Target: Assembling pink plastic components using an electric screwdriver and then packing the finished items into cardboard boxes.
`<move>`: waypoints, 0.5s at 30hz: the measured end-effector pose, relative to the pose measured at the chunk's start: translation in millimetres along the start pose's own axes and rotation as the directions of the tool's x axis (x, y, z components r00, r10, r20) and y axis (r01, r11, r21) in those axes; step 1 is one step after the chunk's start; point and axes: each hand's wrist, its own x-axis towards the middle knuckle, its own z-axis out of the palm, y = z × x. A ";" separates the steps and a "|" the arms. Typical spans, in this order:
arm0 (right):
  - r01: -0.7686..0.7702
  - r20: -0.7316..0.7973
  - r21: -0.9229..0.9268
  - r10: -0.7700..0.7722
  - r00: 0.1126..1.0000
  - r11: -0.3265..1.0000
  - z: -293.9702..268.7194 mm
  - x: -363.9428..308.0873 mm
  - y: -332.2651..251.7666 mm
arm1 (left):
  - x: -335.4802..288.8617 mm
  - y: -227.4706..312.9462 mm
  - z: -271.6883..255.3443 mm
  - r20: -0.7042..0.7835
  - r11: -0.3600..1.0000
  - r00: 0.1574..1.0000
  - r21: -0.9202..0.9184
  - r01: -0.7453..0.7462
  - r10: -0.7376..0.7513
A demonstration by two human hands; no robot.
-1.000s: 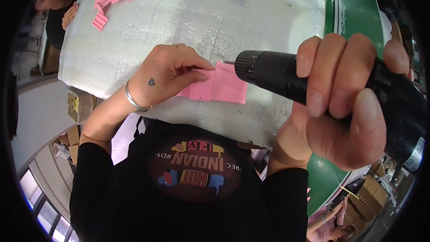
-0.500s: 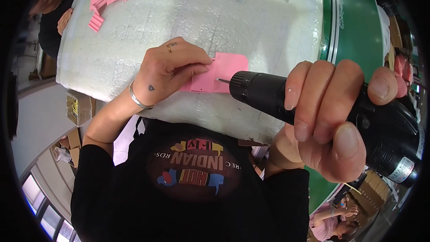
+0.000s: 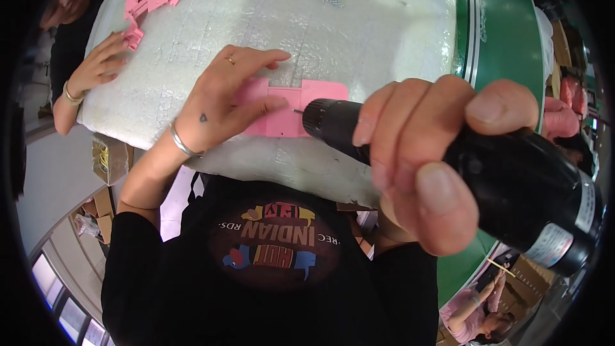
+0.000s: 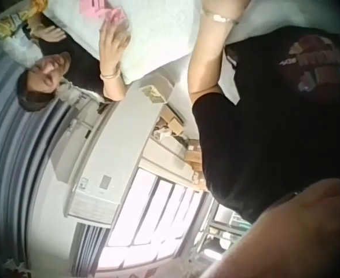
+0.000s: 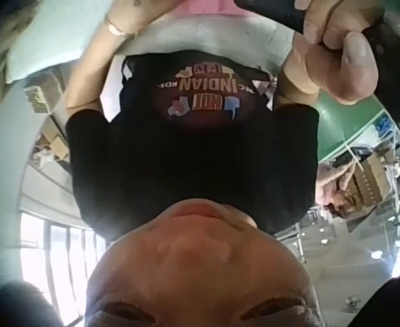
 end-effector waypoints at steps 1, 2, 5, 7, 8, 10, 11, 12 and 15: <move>0.034 0.018 -0.032 -0.033 0.999 0.999 0.8 1.5 4.6 | -0.4 -0.5 -1.1 -0.007 1.000 1.000 0.000 0.000 0.000; 0.067 0.037 -0.063 -0.065 0.997 0.996 1.6 3.0 9.4 | -0.9 -0.8 -2.0 0.090 0.998 0.994 0.017 0.054 -0.055; 0.076 0.018 -0.122 -0.074 0.997 0.990 14.7 4.4 14.6 | 3.3 1.6 -6.5 0.277 0.985 0.945 0.055 0.162 -0.171; 0.029 -0.072 -0.169 -0.042 0.997 0.985 22.4 3.7 15.8 | 10.1 2.7 -10.2 0.451 0.954 0.848 0.033 0.297 -0.279; 0.026 -0.066 -0.171 -0.038 0.997 0.985 22.3 4.4 17.0 | 12.3 4.0 -11.1 0.533 0.931 0.782 0.030 0.363 -0.323; 0.039 0.004 -0.166 -0.039 0.999 0.985 20.2 5.2 21.5 | 11.5 4.7 -9.7 0.515 0.928 0.794 0.008 0.372 -0.323; 0.045 0.040 -0.164 -0.039 0.998 0.985 19.9 5.6 22.7 | 10.5 5.3 -9.0 0.501 0.926 0.803 -0.010 0.378 -0.323; 0.041 0.046 -0.165 -0.033 0.998 0.985 20.3 6.0 22.8 | 9.5 5.9 -8.1 0.486 0.923 0.812 -0.029 0.384 -0.323; 0.036 0.100 -0.164 -0.020 0.995 0.986 22.8 8.1 21.8 | 10.4 8.1 -8.6 0.494 0.919 0.806 -0.033 0.393 -0.327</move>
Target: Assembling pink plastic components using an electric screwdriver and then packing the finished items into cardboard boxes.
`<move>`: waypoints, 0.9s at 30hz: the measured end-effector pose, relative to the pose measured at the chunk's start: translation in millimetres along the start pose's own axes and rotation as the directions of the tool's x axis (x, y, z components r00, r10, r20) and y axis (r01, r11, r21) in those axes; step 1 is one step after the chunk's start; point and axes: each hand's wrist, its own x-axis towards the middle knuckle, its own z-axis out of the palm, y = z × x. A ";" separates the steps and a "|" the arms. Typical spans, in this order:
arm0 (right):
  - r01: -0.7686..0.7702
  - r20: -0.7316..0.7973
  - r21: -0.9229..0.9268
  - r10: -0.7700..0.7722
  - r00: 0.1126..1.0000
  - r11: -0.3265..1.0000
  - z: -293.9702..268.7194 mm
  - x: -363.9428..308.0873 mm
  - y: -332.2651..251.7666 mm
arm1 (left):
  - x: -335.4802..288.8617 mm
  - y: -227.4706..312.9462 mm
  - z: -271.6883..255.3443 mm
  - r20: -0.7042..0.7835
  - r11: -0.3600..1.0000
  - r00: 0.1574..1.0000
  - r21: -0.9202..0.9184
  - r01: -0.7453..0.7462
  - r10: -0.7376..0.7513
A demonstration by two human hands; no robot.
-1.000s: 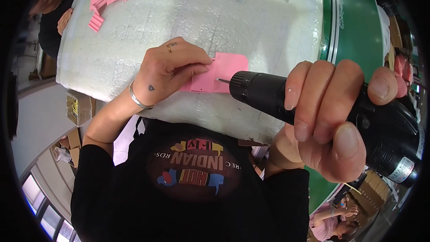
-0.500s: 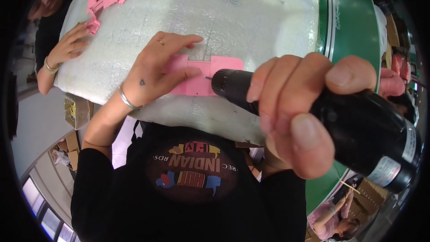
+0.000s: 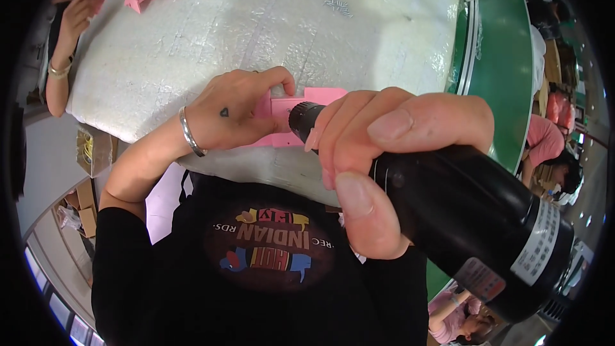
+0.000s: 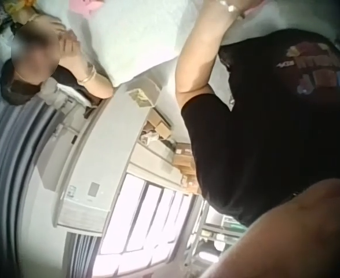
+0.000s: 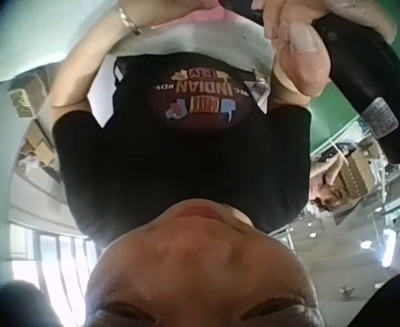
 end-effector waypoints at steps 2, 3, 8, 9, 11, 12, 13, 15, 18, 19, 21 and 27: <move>-0.005 0.032 -0.026 0.006 0.999 1.000 3.2 -1.2 -1.8 | 0.1 -2.2 3.3 0.002 1.000 1.000 -0.012 0.001 -0.001; -0.004 0.063 -0.044 0.007 0.998 0.999 5.5 -1.3 -2.2 | -0.4 -5.7 7.1 -0.042 0.999 0.998 -0.015 -0.038 0.038; 0.003 0.208 -0.051 0.008 0.978 0.999 16.0 2.0 1.3 | -2.8 -15.2 15.4 -0.135 0.993 0.985 -0.034 -0.111 0.106; -0.004 0.220 -0.052 0.015 0.975 0.999 16.9 3.1 2.1 | -3.0 -14.5 14.5 -0.128 0.993 0.986 -0.037 -0.114 0.109; 0.034 0.219 -0.062 -0.020 0.975 0.997 17.8 3.8 5.3 | -4.3 -12.8 12.5 -0.133 0.992 0.987 -0.065 -0.104 0.095; 0.053 0.218 -0.067 -0.037 0.975 0.996 18.3 4.0 6.9 | -5.0 -12.3 11.9 -0.128 0.992 0.988 -0.082 -0.098 0.087; 0.051 0.224 -0.069 -0.035 0.974 0.996 18.9 4.6 6.8 | -5.1 -11.9 10.7 -0.122 0.991 0.989 -0.093 -0.096 0.084; 0.019 0.196 -0.071 -0.005 0.981 0.997 19.4 5.4 5.4 | -4.2 -12.3 10.1 -0.125 0.991 0.988 -0.095 -0.100 0.087; 0.014 0.171 -0.086 0.001 0.985 0.996 20.1 10.7 8.3 | -0.6 -13.0 7.9 -0.123 0.990 0.988 -0.088 -0.108 0.097; 0.026 0.161 -0.091 -0.011 0.987 0.996 21.6 12.4 11.1 | -0.5 -14.1 6.4 -0.114 0.992 0.989 -0.064 -0.104 0.097; 0.052 0.152 -0.100 -0.037 0.988 0.994 24.0 12.5 11.0 | 0.2 -13.9 0.5 -0.097 0.995 0.990 -0.007 -0.102 0.101; -0.049 0.034 0.076 0.047 0.998 0.996 19.0 5.0 -6.7 | -0.8 -2.6 -7.2 -0.006 0.997 0.997 0.000 -0.071 0.071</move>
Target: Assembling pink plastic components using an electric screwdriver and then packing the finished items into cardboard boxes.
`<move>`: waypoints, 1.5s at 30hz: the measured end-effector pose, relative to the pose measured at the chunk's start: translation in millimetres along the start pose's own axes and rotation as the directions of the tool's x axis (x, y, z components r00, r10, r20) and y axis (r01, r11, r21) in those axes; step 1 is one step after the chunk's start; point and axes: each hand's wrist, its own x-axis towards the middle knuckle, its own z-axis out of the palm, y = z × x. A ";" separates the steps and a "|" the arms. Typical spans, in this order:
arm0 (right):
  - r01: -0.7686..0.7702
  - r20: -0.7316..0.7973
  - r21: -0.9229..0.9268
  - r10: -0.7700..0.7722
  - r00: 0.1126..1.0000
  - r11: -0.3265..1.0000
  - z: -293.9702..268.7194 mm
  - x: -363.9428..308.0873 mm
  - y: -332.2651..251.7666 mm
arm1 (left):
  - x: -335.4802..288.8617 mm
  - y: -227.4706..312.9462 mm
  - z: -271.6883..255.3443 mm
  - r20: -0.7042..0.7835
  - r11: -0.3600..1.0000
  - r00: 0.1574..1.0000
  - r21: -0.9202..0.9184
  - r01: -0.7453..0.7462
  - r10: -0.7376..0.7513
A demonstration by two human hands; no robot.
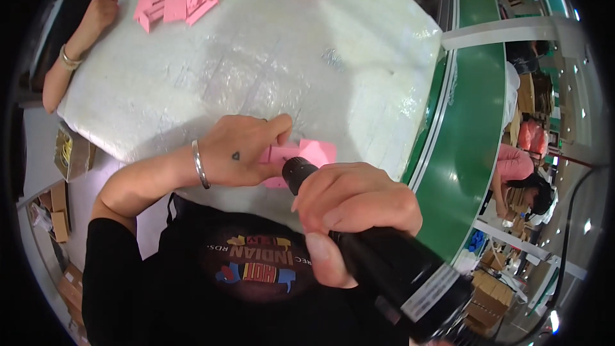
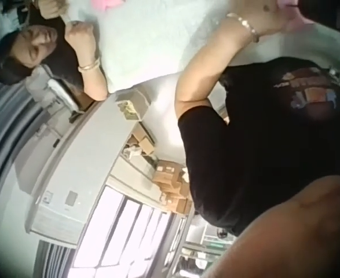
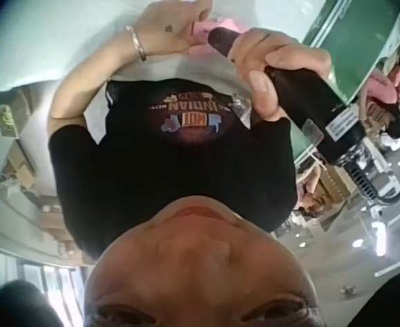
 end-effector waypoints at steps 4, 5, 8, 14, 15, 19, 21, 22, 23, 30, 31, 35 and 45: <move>-0.014 -0.242 0.103 0.039 0.969 0.995 -12.9 11.8 10.1 | 8.9 -6.8 -8.8 -0.043 0.993 0.995 0.084 -0.081 0.085; -0.026 -0.254 0.174 0.070 0.965 0.984 -20.7 21.8 18.7 | 9.7 -11.2 -11.0 -0.088 0.981 0.988 0.162 -0.110 0.126; -0.042 -0.272 0.323 0.136 0.953 0.945 -44.3 50.8 38.5 | 6.9 -12.3 -18.9 -0.068 0.974 0.991 0.207 -0.096 0.112; 0.078 -0.348 0.328 0.043 0.936 0.942 -82.1 90.0 36.4 | -6.3 -1.9 -4.4 0.004 0.989 1.000 0.147 -0.010 0.010; 0.122 -0.419 0.157 -0.046 0.907 0.980 -85.5 99.1 46.4 | -3.0 -1.6 -7.2 0.009 0.988 1.000 0.153 -0.015 0.014; 0.139 -0.510 -0.165 -0.205 0.836 0.976 -99.5 115.5 81.4 | 6.7 -2.3 -19.2 -0.321 0.981 0.927 0.072 -0.183 0.196; 0.094 -0.518 -0.127 -0.147 0.843 0.987 -105.5 115.7 91.6 | 11.0 -6.5 -26.2 -0.321 0.983 0.930 0.022 -0.181 0.178; 0.097 -0.520 -0.125 -0.148 0.841 0.987 -106.8 114.3 94.8 | 14.3 -8.3 -29.7 -0.320 0.984 0.932 -0.003 -0.180 0.169; 0.102 -0.514 -0.122 -0.151 0.845 0.987 -107.2 113.6 97.8 | 18.9 -11.0 -32.8 -0.321 0.984 0.932 0.001 -0.178 0.169; 0.174 -0.496 -0.022 -0.162 0.853 0.985 -98.8 108.2 81.1 | 90.2 -35.5 -51.9 -0.480 0.921 0.811 0.349 -0.175 0.336; 0.180 -0.487 -0.006 -0.160 0.859 0.984 -95.4 106.7 75.9 | 101.9 -35.7 -54.5 -0.450 0.882 0.791 0.411 -0.229 0.415; 0.202 -0.466 0.028 -0.166 0.869 0.979 -89.1 98.6 58.9 | 117.1 -33.7 -54.3 -0.384 0.786 0.732 0.522 -0.331 0.563; 0.294 -0.434 0.123 -0.215 0.875 0.948 -72.5 78.6 23.2 | 80.7 -19.2 -41.1 -0.517 0.909 0.753 0.141 -0.393 0.406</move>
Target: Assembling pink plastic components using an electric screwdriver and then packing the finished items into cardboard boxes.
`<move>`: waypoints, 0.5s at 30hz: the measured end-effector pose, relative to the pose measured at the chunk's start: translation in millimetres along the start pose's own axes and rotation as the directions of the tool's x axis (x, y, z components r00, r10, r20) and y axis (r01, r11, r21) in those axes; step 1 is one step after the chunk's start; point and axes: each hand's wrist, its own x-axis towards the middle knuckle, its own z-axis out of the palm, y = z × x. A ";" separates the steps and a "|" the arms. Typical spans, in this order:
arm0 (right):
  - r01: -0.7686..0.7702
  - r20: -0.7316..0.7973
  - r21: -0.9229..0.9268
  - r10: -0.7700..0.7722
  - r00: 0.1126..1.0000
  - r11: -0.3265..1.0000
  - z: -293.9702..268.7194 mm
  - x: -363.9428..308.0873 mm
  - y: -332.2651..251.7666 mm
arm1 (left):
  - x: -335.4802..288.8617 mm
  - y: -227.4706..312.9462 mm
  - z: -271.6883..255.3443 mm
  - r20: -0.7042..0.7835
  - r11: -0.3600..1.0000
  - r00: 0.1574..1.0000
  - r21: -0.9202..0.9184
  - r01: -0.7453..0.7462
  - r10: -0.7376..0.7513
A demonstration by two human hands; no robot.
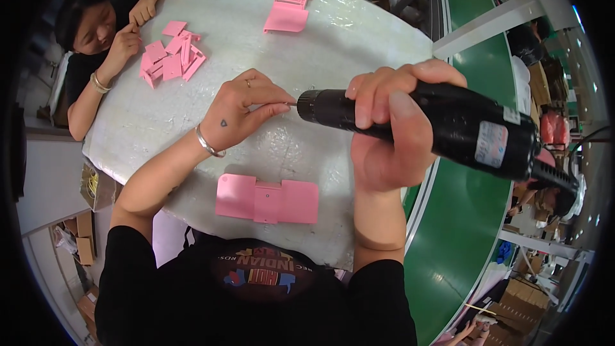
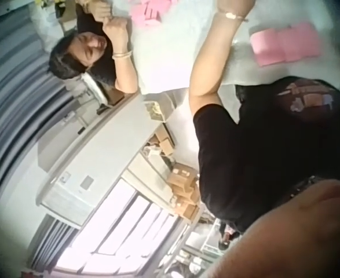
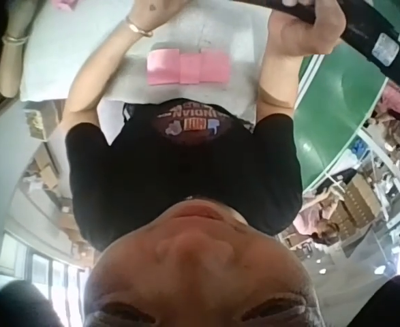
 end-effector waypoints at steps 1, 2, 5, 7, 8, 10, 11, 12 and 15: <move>-0.001 0.001 0.003 0.001 1.000 1.000 1.6 -2.4 -3.5 | -3.5 4.5 -1.6 -0.001 1.000 1.000 0.003 0.002 -0.002; 0.011 0.030 0.025 -0.011 0.999 1.000 2.6 -4.6 -7.3 | -6.7 8.9 -2.6 -0.029 0.999 0.999 -0.042 0.015 -0.017; 0.030 0.088 0.070 -0.036 0.995 0.997 5.8 -11.2 -17.6 | -13.7 18.9 -7.8 -0.083 0.990 0.995 -0.133 0.041 -0.052; 0.036 0.178 0.054 -0.045 0.983 0.998 7.7 -16.1 -25.7 | -16.2 24.7 -12.0 -0.037 0.979 0.997 -0.195 0.052 -0.061; 0.039 0.223 0.047 -0.048 0.974 0.998 9.0 -18.5 -29.7 | -18.2 26.4 -13.4 -0.015 0.972 0.998 -0.226 0.059 -0.064; 0.042 0.261 0.045 -0.052 0.964 0.998 11.7 -23.7 -38.3 | -23.0 28.6 -15.5 -0.016 0.969 0.996 -0.234 0.080 -0.086; 0.049 0.295 0.043 -0.059 0.954 0.998 13.6 -26.1 -42.2 | -24.7 29.2 -16.4 -0.013 0.965 0.994 -0.242 0.099 -0.105; 0.056 0.330 0.042 -0.067 0.942 0.998 17.2 -27.6 -45.5 | -26.1 30.1 -17.1 -0.010 0.961 0.992 -0.250 0.118 -0.124; 0.047 0.276 -0.005 -0.044 0.960 0.999 29.2 -32.8 -52.9 | -28.0 38.4 -18.9 0.020 0.959 0.996 -0.271 0.084 -0.082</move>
